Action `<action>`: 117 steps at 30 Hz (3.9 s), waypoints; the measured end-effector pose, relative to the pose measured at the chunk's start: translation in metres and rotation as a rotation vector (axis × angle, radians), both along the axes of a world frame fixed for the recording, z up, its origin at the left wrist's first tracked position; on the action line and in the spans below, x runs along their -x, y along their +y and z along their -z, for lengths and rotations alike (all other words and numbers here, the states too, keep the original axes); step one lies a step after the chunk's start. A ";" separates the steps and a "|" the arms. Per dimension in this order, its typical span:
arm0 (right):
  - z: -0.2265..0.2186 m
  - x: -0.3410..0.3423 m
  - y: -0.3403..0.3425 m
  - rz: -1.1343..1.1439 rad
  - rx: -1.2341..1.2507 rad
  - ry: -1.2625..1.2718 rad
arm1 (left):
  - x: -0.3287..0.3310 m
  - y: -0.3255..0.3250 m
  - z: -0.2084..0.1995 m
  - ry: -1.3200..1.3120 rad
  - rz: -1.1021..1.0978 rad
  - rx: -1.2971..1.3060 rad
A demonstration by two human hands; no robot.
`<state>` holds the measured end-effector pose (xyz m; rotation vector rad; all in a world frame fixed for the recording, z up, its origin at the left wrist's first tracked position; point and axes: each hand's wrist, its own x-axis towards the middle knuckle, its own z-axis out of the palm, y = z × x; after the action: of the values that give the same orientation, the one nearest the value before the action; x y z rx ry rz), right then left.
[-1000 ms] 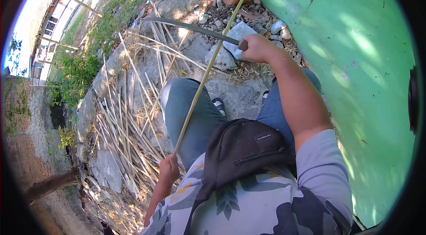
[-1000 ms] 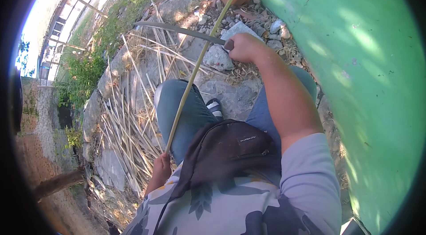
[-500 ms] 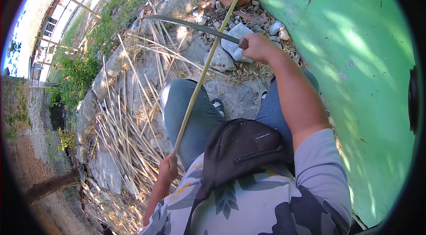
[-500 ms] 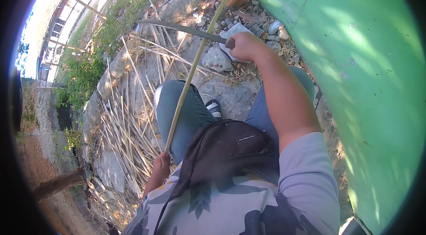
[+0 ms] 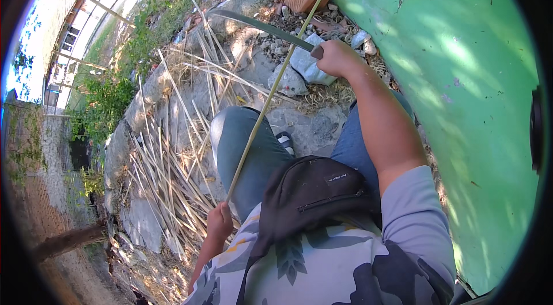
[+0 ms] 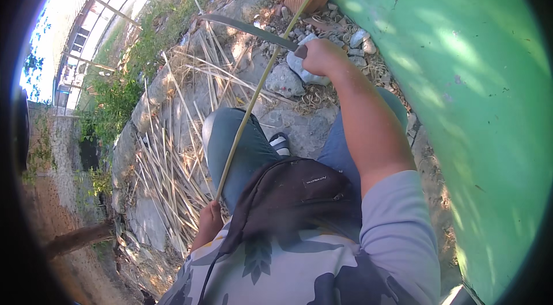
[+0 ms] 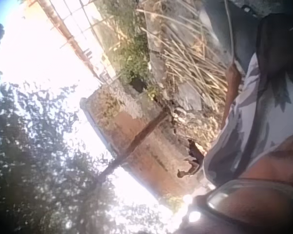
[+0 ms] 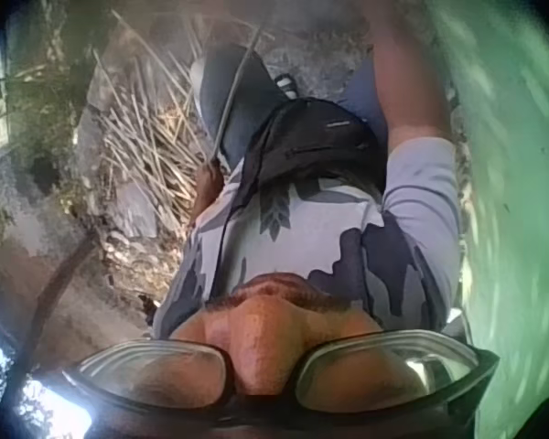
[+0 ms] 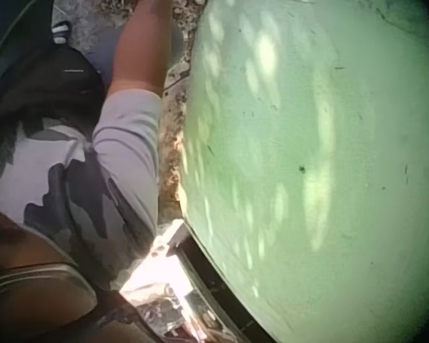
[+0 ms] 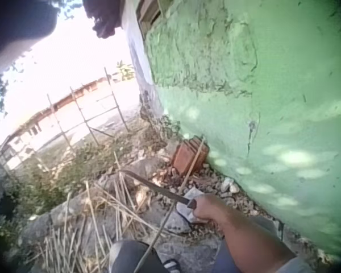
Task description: The person shaves a bamboo strip with a machete, reaches down to pick up another bamboo strip from the ground, and shaves it with the machete.
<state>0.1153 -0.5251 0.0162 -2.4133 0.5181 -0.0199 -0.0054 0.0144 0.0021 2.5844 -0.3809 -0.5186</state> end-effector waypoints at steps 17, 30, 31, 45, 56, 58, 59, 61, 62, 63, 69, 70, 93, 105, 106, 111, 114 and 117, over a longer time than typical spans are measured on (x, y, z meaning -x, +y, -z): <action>-0.014 0.004 -0.019 0.097 0.033 0.184 | 0.012 -0.008 0.002 -0.202 0.028 -0.065; -0.054 0.030 0.030 -0.269 0.144 -0.058 | 0.011 -0.005 0.002 -0.120 0.023 0.004; -0.052 0.028 0.028 -0.277 0.144 -0.055 | 0.010 -0.006 0.003 -0.117 0.014 0.005; -0.049 0.026 0.060 -0.447 0.175 -0.154 | 0.008 0.002 0.012 -0.015 -0.015 0.022; -0.023 0.021 0.014 -0.023 -0.024 -0.095 | 0.010 -0.006 0.006 -0.033 -0.011 0.077; -0.028 0.025 0.032 -0.300 -0.025 0.020 | 0.010 -0.006 0.008 -0.018 -0.011 0.074; -0.034 0.028 0.049 -0.304 -0.029 0.025 | 0.011 -0.005 0.009 -0.026 -0.012 0.091; -0.047 0.032 0.079 -0.592 0.307 0.046 | 0.013 -0.002 0.008 -0.020 -0.021 0.114; -0.045 0.032 0.077 -0.596 0.301 0.051 | 0.013 -0.003 0.007 -0.014 -0.025 0.109; -0.042 0.029 0.073 -0.578 0.262 0.053 | 0.011 -0.004 0.007 -0.022 -0.020 0.105; -0.032 0.018 0.057 -0.448 0.170 0.168 | 0.008 -0.017 0.005 -0.047 -0.021 0.069; -0.032 0.021 0.065 -0.458 0.169 0.134 | 0.013 -0.012 0.005 -0.017 -0.036 0.059; -0.021 0.017 0.050 -0.315 0.187 0.084 | 0.011 -0.015 0.002 0.018 -0.052 0.051; -0.010 0.014 0.038 -0.178 0.013 0.043 | 0.009 -0.015 -0.002 0.011 -0.075 0.083; -0.009 0.013 0.039 -0.178 0.010 0.035 | 0.009 -0.012 -0.002 0.003 -0.075 0.079; -0.011 0.025 0.083 -0.482 0.058 -0.043 | 0.014 0.009 0.011 0.117 -0.098 0.099; -0.030 0.026 0.095 -0.602 0.242 -0.046 | 0.009 0.014 0.020 0.145 -0.114 0.135; -0.020 0.021 0.084 -0.523 0.145 0.201 | 0.007 0.003 0.010 0.159 -0.106 0.131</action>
<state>0.0946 -0.4416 0.0362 -2.6371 -0.0441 0.4257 -0.0126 0.0176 -0.0081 2.4033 -0.2149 -0.6340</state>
